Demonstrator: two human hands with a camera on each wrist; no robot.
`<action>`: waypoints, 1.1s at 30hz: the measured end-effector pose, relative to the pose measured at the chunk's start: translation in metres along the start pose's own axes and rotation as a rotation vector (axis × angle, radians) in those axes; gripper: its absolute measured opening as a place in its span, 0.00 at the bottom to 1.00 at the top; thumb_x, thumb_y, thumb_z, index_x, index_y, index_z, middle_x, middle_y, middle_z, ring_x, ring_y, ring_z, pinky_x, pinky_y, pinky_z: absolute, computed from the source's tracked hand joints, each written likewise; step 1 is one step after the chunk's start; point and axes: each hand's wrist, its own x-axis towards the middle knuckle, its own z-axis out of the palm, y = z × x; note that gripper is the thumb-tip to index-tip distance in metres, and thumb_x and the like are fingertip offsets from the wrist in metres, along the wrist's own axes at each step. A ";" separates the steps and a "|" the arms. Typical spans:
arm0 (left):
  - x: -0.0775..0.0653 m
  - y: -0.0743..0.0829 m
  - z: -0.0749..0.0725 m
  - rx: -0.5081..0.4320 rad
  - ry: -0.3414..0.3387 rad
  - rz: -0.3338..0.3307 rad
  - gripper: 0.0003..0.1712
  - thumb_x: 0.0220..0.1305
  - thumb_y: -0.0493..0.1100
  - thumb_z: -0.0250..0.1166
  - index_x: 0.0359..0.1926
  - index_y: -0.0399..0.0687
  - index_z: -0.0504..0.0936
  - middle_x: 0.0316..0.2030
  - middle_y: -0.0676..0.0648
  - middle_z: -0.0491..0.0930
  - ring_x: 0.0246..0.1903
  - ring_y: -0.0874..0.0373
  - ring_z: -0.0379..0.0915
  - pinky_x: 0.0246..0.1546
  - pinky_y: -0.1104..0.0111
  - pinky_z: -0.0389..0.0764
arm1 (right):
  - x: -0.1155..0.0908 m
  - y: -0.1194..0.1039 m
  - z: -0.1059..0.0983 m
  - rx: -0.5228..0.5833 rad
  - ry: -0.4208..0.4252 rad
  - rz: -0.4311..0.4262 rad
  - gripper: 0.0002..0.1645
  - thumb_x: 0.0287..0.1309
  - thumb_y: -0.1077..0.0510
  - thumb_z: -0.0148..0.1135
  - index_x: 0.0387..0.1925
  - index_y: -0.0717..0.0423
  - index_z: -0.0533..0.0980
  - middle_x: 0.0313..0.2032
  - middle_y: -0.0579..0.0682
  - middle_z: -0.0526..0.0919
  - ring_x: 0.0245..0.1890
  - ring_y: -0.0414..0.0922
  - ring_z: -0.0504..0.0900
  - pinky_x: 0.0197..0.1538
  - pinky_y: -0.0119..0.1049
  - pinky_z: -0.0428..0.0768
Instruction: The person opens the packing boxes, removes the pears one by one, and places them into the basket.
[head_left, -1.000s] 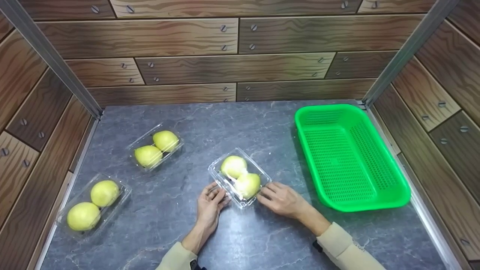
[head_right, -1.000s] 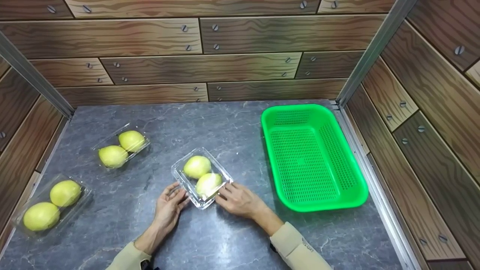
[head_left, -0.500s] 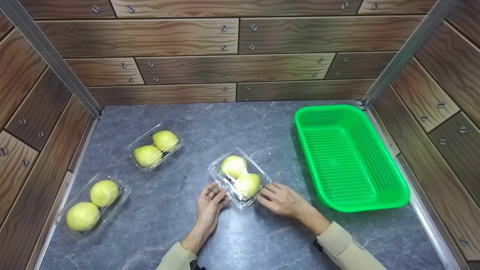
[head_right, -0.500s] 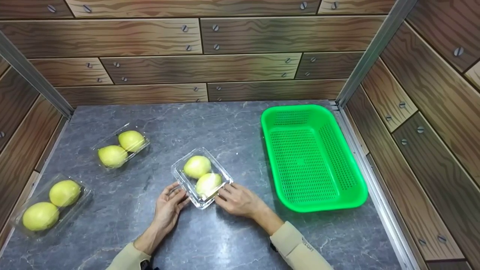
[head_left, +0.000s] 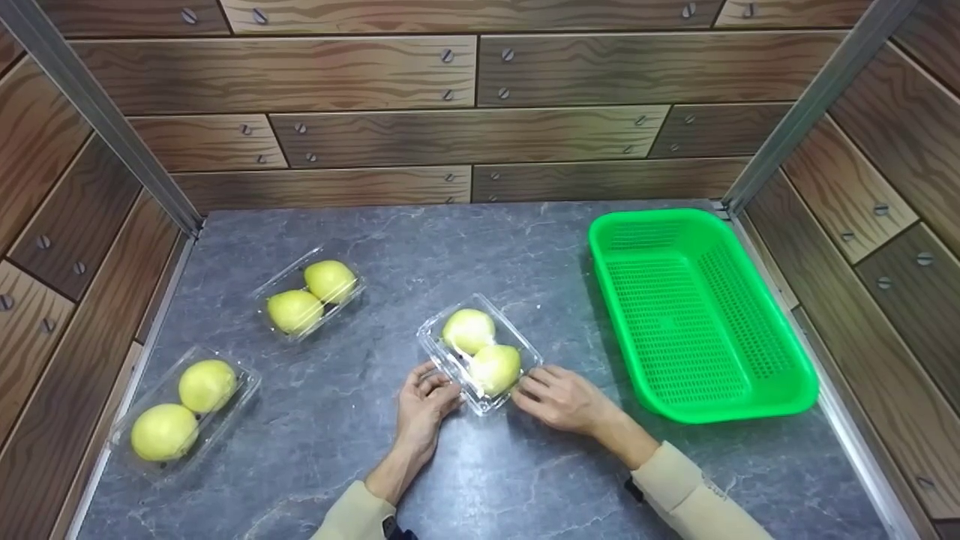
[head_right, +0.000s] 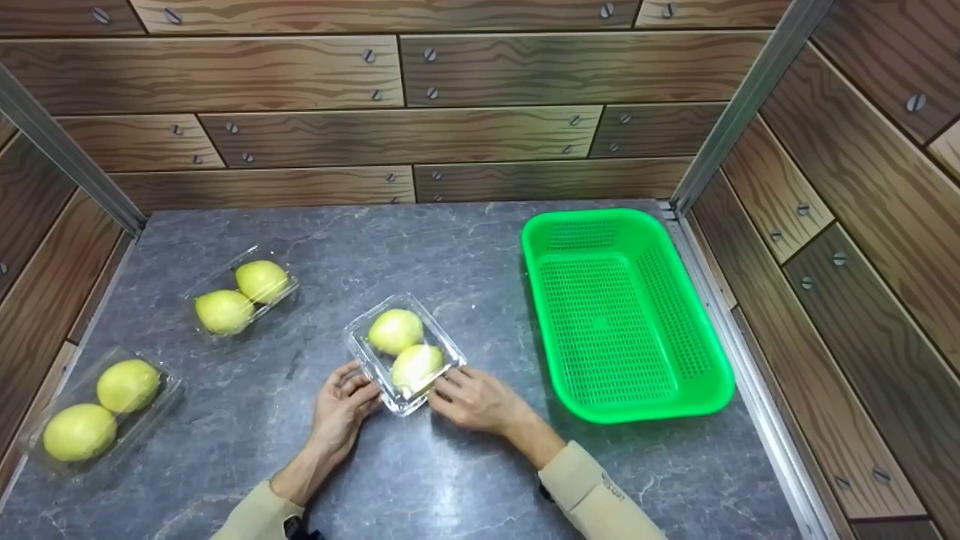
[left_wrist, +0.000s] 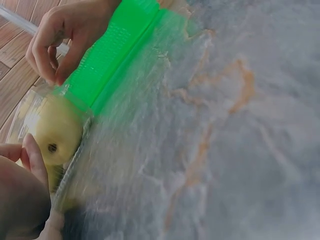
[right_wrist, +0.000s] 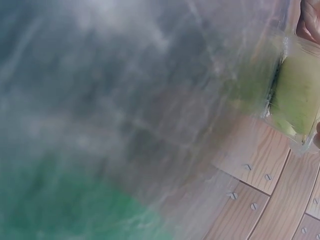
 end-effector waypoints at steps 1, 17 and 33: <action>0.000 0.000 0.001 0.002 0.005 -0.002 0.35 0.60 0.24 0.69 0.66 0.35 0.65 0.37 0.52 0.76 0.31 0.66 0.79 0.35 0.72 0.90 | 0.000 0.000 0.000 0.003 0.006 -0.002 0.14 0.75 0.58 0.53 0.38 0.51 0.85 0.35 0.45 0.87 0.34 0.42 0.84 0.40 0.32 0.88; 0.003 0.000 0.007 -0.024 -0.017 -0.019 0.31 0.62 0.22 0.66 0.60 0.43 0.64 0.33 0.52 0.77 0.28 0.62 0.78 0.30 0.73 0.86 | 0.004 -0.003 0.004 -0.084 0.025 -0.046 0.17 0.77 0.56 0.50 0.38 0.49 0.85 0.34 0.45 0.87 0.34 0.41 0.85 0.40 0.33 0.90; 0.003 -0.001 0.011 -0.020 -0.065 -0.040 0.32 0.66 0.22 0.61 0.62 0.43 0.55 0.32 0.52 0.79 0.24 0.62 0.78 0.29 0.74 0.85 | 0.002 0.001 0.008 -0.067 0.072 -0.017 0.16 0.77 0.57 0.51 0.37 0.50 0.85 0.34 0.47 0.88 0.33 0.44 0.86 0.40 0.35 0.90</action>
